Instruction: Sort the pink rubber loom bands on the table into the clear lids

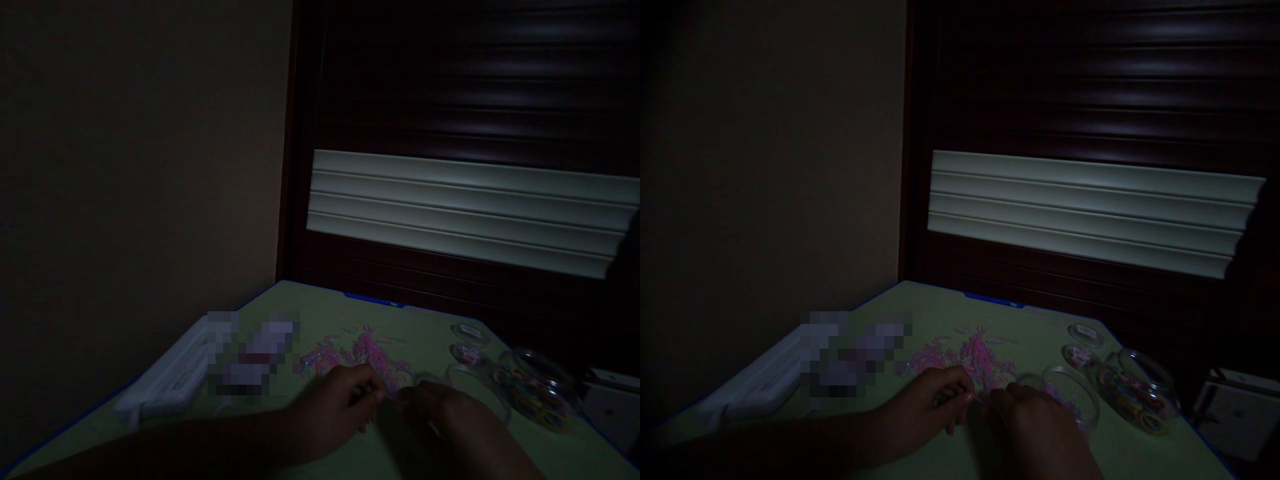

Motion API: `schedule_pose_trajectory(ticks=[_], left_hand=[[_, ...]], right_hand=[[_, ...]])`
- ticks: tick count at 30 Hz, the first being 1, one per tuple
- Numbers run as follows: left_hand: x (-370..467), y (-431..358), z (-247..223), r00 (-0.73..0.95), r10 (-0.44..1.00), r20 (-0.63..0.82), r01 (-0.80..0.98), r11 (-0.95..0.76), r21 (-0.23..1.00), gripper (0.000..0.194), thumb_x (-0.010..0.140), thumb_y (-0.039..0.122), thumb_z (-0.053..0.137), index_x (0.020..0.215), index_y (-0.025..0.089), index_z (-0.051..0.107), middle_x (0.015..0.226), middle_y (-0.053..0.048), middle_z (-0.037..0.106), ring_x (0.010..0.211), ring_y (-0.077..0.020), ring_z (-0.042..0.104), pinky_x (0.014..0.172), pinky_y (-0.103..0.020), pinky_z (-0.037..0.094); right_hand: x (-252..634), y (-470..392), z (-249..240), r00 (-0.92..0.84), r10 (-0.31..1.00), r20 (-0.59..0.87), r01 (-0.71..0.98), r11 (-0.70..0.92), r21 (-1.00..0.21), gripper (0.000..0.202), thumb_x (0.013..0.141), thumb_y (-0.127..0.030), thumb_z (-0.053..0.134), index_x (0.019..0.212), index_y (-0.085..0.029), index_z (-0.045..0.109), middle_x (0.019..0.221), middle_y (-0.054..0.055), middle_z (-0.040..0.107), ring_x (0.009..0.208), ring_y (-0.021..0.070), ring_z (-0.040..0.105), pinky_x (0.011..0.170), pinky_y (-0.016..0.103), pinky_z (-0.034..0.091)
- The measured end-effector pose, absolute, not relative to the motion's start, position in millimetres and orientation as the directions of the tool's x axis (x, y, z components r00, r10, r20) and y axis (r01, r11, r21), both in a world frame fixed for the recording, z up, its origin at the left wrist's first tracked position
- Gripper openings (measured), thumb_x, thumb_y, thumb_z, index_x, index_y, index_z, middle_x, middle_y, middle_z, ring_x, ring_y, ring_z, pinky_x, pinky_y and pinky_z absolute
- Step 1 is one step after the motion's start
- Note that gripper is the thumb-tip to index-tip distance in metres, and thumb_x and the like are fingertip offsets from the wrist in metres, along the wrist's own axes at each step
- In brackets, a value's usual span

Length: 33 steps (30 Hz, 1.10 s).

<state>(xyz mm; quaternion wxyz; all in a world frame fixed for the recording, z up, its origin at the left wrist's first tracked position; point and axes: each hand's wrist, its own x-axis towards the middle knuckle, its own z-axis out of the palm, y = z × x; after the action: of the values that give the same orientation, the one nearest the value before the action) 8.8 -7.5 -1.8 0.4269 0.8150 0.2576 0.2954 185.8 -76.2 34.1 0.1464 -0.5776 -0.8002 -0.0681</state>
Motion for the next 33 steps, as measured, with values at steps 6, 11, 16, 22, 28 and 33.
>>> schedule_pose_trajectory(ticks=[6,11,16,22,28,33], left_hand=[[7.1,-10.1,1.2,0.703,0.657,0.273,0.187,-0.541,0.820,0.018,0.088,0.027,0.042,0.087,0.016,0.056,0.069,0.001,0.056,0.060,-0.0094,0.053,0.054,-0.019,0.040],[8.2,-9.6,0.1,0.706,0.653,0.274,0.181,-0.541,0.821,0.018,0.087,0.027,0.043,0.087,0.016,0.057,0.067,0.002,0.055,0.058,-0.0086,0.052,0.053,-0.018,0.039],[8.3,-9.5,1.1,0.704,0.654,0.276,0.181,-0.541,0.821,0.017,0.087,0.027,0.043,0.088,0.016,0.056,0.068,0.002,0.056,0.058,-0.0086,0.051,0.053,-0.018,0.039],[7.2,-9.8,1.1,0.711,0.648,0.273,0.184,-0.546,0.818,0.016,0.086,0.027,0.044,0.087,0.016,0.057,0.069,0.002,0.056,0.060,-0.0091,0.052,0.054,-0.018,0.039],[7.1,-10.2,2.7,0.711,0.649,0.271,0.226,-0.576,0.786,0.017,0.087,0.026,0.044,0.087,0.017,0.058,0.071,0.001,0.060,0.061,-0.0101,0.055,0.055,-0.019,0.039],[7.4,-10.4,4.4,0.711,0.644,0.283,0.206,-0.575,0.792,0.018,0.087,0.026,0.044,0.087,0.016,0.059,0.069,0.001,0.059,0.061,-0.0099,0.054,0.055,-0.018,0.039]], right_hand=[[181.4,-78.6,44.1,-0.308,0.935,0.175,0.946,0.321,-0.050,0.032,0.068,-0.002,0.050,0.087,-0.023,0.065,0.080,0.004,0.066,0.070,0.0185,0.062,0.058,0.024,0.044],[181.6,-78.7,40.9,-0.294,0.936,0.192,0.949,0.309,-0.053,0.028,0.070,-0.004,0.050,0.084,-0.023,0.065,0.078,0.003,0.066,0.068,0.0187,0.062,0.057,0.025,0.044],[182.2,-77.2,39.0,-0.287,0.935,0.207,0.950,0.306,-0.062,0.021,0.071,-0.007,0.052,0.078,-0.022,0.065,0.075,0.003,0.065,0.066,0.0188,0.061,0.055,0.025,0.042],[183.1,-78.2,41.4,-0.299,0.935,0.189,0.948,0.313,-0.050,0.022,0.070,-0.004,0.050,0.076,-0.021,0.064,0.074,0.004,0.065,0.066,0.0175,0.060,0.055,0.023,0.040],[183.2,-80.9,43.7,-0.282,0.937,0.204,0.952,0.300,-0.063,0.023,0.068,-0.003,0.049,0.074,-0.021,0.063,0.074,0.003,0.064,0.066,0.0173,0.060,0.055,0.023,0.039],[184.6,-78.4,39.9,-0.286,0.928,0.237,0.945,0.314,-0.091,0.018,0.068,-0.006,0.051,0.070,-0.021,0.061,0.072,0.003,0.064,0.064,0.0170,0.059,0.053,0.023,0.039]])
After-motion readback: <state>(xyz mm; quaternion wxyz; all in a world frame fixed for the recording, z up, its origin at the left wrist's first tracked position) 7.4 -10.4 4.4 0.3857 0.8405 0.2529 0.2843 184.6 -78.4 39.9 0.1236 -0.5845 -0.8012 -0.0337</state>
